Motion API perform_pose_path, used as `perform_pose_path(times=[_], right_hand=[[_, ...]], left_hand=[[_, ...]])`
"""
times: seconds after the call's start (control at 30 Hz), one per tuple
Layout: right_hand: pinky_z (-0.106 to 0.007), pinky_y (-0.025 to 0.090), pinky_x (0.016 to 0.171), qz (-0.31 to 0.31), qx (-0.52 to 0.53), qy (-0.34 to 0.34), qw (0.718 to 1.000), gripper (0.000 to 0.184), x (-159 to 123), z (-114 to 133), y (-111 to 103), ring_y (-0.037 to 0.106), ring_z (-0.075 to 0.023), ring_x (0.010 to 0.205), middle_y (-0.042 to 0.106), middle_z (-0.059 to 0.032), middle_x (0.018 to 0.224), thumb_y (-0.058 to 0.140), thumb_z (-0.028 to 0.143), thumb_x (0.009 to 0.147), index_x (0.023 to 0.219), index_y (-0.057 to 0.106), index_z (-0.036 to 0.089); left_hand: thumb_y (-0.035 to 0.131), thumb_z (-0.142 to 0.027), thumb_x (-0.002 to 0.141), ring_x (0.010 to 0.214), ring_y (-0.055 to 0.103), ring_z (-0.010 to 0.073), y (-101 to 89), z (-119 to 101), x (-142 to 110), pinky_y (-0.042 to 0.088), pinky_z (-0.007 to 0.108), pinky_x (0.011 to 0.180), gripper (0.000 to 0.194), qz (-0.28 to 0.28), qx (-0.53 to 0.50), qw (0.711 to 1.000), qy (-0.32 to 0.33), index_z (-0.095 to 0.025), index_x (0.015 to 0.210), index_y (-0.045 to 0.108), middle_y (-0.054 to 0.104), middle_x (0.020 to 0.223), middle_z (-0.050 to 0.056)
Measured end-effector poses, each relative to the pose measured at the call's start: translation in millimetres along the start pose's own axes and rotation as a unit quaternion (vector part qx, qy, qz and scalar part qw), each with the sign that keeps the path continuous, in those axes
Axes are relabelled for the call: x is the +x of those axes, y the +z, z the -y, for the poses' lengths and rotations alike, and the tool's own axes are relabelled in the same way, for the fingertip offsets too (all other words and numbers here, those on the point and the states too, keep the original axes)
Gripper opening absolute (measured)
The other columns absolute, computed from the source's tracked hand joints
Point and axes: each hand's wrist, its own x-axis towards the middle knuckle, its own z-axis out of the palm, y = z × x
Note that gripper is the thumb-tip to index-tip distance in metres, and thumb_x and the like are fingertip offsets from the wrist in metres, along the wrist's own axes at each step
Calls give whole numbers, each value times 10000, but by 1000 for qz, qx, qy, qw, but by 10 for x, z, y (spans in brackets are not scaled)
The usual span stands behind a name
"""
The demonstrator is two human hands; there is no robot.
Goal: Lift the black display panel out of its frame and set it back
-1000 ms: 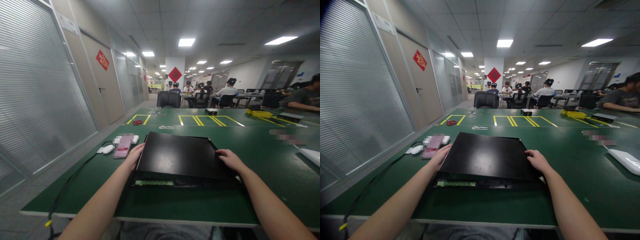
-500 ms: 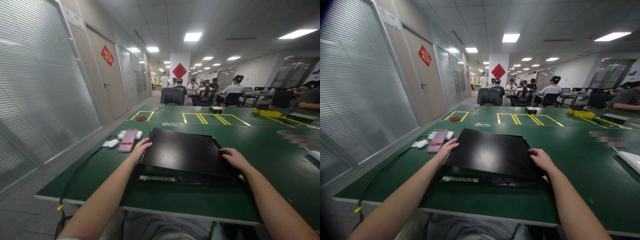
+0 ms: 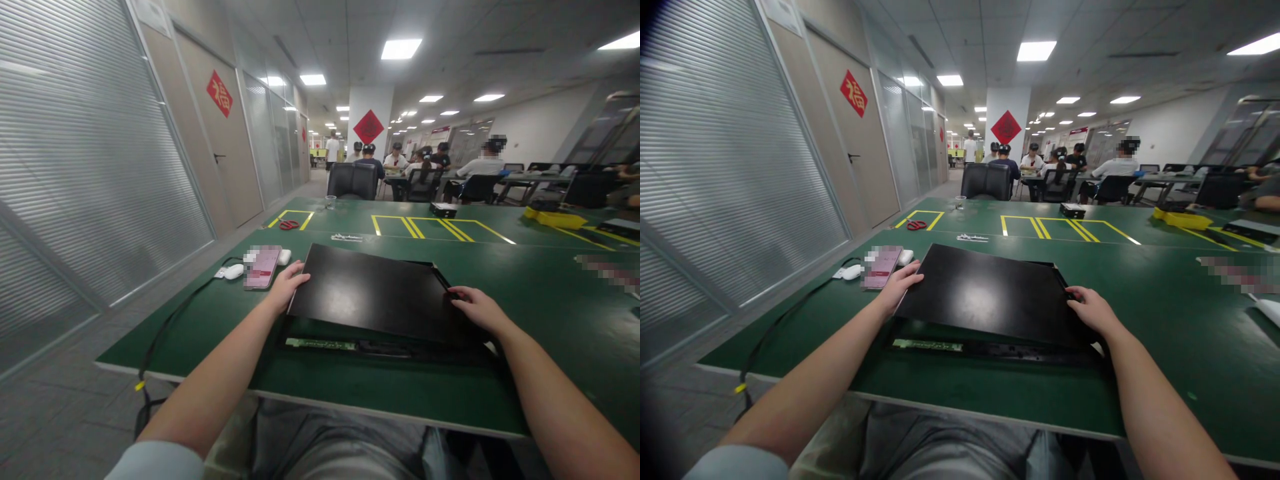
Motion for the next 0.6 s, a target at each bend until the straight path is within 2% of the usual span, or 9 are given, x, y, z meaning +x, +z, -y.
perform_pose_path(times=[0.1, 0.3, 0.4, 0.5, 0.6], right_hand=[[-358, 594, 825, -14, 27, 18, 999, 378, -7, 14, -13, 758, -269, 905, 798, -97, 1019, 715, 306, 796, 1149, 816, 216], [-438, 600, 945, -30, 136, 78, 987, 265, -13, 19, -12, 770, -335, 1060, 830, -123, 1059, 721, 405, 802, 974, 825, 231], [-480, 610, 924, -48, 233, 103, 966, 258, -12, -1, -9, 760, -376, 1094, 836, -126, 1024, 762, 449, 720, 867, 818, 243], [-481, 624, 869, -37, 334, 111, 935, 261, -20, 21, -65, 755, -390, 1101, 832, -135, 1030, 772, 436, 646, 821, 800, 245], [-473, 627, 903, -41, 396, 103, 911, 284, -89, 138, -183, 752, -378, 1140, 826, -140, 1092, 736, 426, 654, 877, 782, 257]], left_hand=[[937, -238, 583, 1617, 396, 432, -1, -27, -3, 303, 481, 1315, 338, 0, 20, 1000, 16, -188, 911, 871, 598, 1629, 172], [887, -228, 651, 1617, 402, 394, 41, -88, -59, 327, 462, 1309, 314, 6, 24, 998, 54, -201, 964, 875, 626, 1592, 150], [862, -217, 655, 1611, 409, 392, 53, -108, -68, 313, 470, 1319, 310, 2, 22, 998, 65, -204, 964, 871, 638, 1573, 137], [851, -214, 628, 1601, 419, 392, 48, -112, -63, 279, 462, 1335, 321, -2, 18, 997, 72, -203, 948, 866, 670, 1531, 131], [821, -243, 614, 1535, 504, 393, 42, -95, -55, 338, 468, 1307, 383, -4, 0, 997, 74, -199, 993, 853, 745, 1417, 117]])
